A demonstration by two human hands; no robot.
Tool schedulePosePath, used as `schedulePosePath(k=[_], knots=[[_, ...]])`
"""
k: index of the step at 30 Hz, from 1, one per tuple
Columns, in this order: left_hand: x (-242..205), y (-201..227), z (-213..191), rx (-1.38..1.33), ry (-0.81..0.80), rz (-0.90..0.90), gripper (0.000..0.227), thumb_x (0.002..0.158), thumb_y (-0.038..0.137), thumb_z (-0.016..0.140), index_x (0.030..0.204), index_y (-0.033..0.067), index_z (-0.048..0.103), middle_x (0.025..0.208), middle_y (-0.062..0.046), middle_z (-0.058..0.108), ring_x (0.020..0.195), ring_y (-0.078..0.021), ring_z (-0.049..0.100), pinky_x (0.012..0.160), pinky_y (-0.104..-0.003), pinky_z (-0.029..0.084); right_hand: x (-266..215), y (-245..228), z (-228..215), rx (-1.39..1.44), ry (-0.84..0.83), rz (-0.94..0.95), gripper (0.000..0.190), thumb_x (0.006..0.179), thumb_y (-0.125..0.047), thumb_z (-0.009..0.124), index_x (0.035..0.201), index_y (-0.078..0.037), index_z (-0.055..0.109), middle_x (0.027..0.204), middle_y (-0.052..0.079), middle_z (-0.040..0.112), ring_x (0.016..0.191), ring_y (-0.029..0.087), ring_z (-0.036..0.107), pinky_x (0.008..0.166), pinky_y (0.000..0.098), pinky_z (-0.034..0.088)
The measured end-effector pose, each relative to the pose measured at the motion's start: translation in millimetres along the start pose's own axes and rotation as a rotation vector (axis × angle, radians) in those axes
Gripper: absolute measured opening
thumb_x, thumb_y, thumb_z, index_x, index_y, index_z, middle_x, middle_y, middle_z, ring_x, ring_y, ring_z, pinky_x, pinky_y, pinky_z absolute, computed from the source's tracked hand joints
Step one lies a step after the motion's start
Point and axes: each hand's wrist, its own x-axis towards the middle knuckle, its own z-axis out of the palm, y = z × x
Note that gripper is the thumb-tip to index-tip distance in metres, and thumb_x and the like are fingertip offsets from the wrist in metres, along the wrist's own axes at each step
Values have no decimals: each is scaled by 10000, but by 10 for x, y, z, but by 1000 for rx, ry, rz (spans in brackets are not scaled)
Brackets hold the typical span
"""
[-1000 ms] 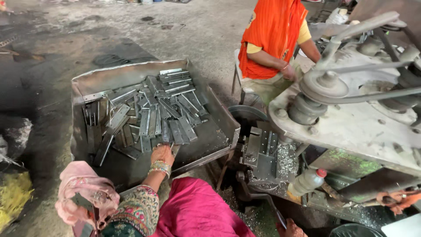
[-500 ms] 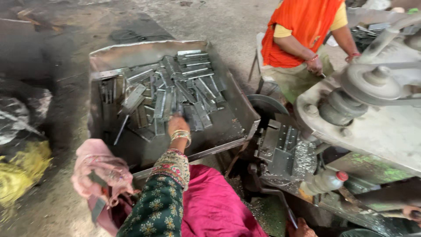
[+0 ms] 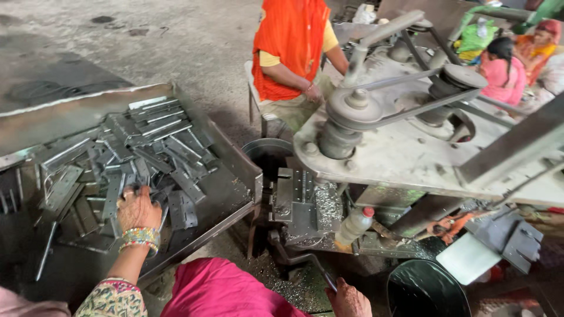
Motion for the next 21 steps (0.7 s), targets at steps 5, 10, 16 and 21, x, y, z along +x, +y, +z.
schedulePosePath(k=[5,10,16,21], knots=[[168,298,-294,-241,-92,63,379,843,169,697,1207,66,684,1053,-251,733,951,-436,710,841,-543,576,-128,-31,-46,5,15,-15,493,922,-559,622,1245,-190,573,985,126,765,986,317,749,844,460,600],[-98,1255,-701,-489,-253,310,426,787,146,711,1212,129,717,975,-223,732,902,-431,694,788,-541,557,-195,-95,-107,-20,108,-43,443,913,-570,623,1129,-184,624,982,121,761,976,338,734,831,476,589],[-1718,2804,-560,-309,-221,779,334,984,279,502,1143,49,686,1055,-191,721,927,-347,710,782,-467,597,-317,-174,-253,-17,64,-23,423,932,-552,601,1121,-173,615,996,123,765,977,338,734,830,476,584],[-2191,3173,-125,-362,-479,758,438,1015,252,523,1335,-35,608,1365,-241,599,1222,-382,584,1055,-498,488,-445,-189,-331,2,65,-28,462,910,-560,606,1137,-157,612,1017,142,756,986,351,729,834,478,582]])
